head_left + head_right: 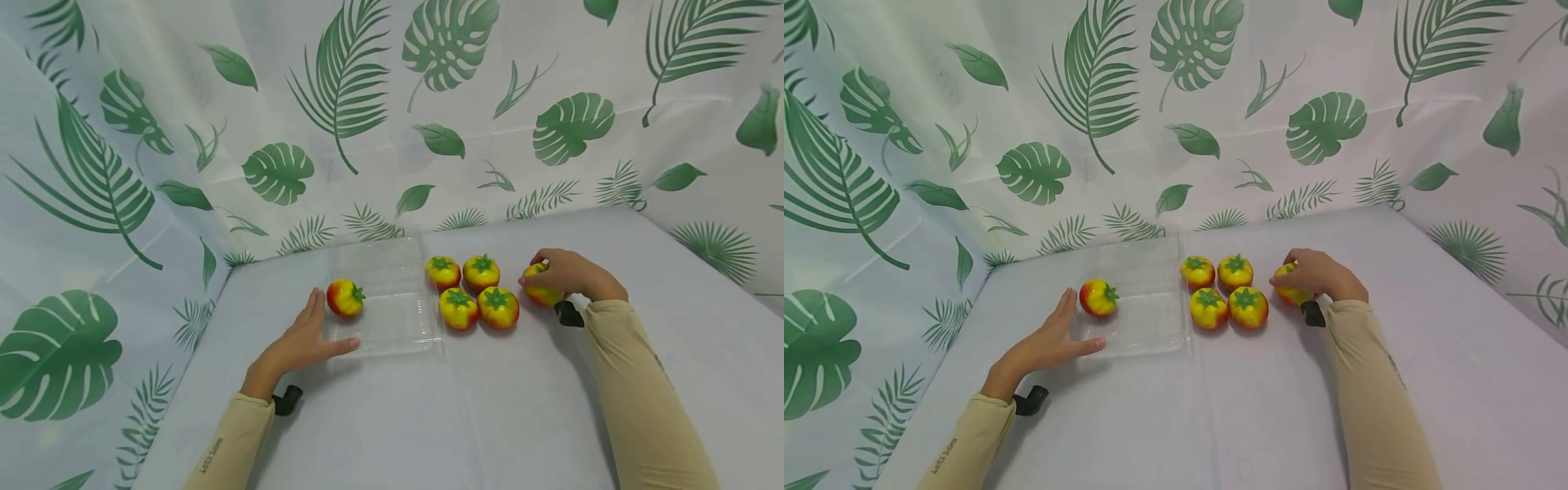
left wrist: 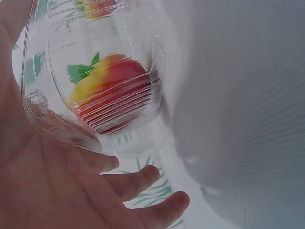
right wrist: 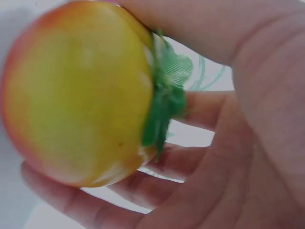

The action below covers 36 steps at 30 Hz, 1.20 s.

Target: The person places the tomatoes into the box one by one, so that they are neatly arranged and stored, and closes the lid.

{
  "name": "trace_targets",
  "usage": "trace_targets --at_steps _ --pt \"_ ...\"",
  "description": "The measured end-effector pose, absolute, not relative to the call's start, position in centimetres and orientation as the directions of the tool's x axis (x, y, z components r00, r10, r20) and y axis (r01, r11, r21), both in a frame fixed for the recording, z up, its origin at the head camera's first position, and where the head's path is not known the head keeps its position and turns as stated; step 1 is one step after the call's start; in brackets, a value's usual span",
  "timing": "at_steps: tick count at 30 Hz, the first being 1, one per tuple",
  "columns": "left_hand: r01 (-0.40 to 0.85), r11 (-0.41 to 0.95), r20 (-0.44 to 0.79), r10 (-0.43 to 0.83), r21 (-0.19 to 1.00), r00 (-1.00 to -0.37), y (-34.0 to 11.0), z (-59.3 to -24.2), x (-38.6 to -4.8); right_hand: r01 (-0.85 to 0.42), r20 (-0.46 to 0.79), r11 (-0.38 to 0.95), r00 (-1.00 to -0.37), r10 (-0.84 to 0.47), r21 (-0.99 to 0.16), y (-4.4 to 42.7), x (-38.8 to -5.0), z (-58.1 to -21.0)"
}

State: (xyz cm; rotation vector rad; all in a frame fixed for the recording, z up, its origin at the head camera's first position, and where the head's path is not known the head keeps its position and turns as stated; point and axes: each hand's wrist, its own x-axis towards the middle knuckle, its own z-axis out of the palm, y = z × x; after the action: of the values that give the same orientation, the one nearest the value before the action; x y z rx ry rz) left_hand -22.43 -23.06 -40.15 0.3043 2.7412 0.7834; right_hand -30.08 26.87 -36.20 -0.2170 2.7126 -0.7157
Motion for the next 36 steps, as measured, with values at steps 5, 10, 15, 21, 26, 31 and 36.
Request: trace_targets --at_steps 5,10,15,21,26,31,36 --pt "0.122 0.831 -0.207 0.274 0.542 -0.939 -22.9 -40.0 -22.3 -0.075 -0.194 0.846 -0.959 -0.206 -0.528 27.1 -30.3 -36.2" --pt "0.119 0.832 -0.21 0.271 0.542 -0.939 -22.8 -39.8 -22.4 -0.098 -0.122 0.827 -0.973 -0.197 -0.553 27.0 -30.4 -35.8" --pt "0.116 0.833 -0.206 0.265 0.541 -0.942 -22.9 -39.8 -22.5 -0.114 -0.065 0.805 -0.98 -0.186 -0.583 26.7 -30.5 -35.4" --pt "0.111 0.817 -0.206 0.271 0.565 -0.94 -23.0 -40.0 -22.4 -0.102 -0.041 0.787 -0.986 -0.159 -0.608 26.7 -30.4 -34.9" --pt "0.129 0.817 -0.191 0.279 0.562 -0.941 -23.1 -40.0 -22.3 -0.123 0.005 0.769 -0.988 -0.154 -0.627 26.0 -30.4 -34.6" --pt "0.136 0.823 -0.185 0.279 0.552 -0.942 -23.1 -40.1 -22.4 -0.192 0.077 0.748 -0.98 -0.186 -0.635 24.7 -30.5 -34.3" --pt "0.139 0.834 -0.181 0.273 0.535 -0.945 -23.1 -40.1 -22.4 -0.247 0.124 0.722 -0.967 -0.221 -0.646 23.3 -30.5 -34.0"
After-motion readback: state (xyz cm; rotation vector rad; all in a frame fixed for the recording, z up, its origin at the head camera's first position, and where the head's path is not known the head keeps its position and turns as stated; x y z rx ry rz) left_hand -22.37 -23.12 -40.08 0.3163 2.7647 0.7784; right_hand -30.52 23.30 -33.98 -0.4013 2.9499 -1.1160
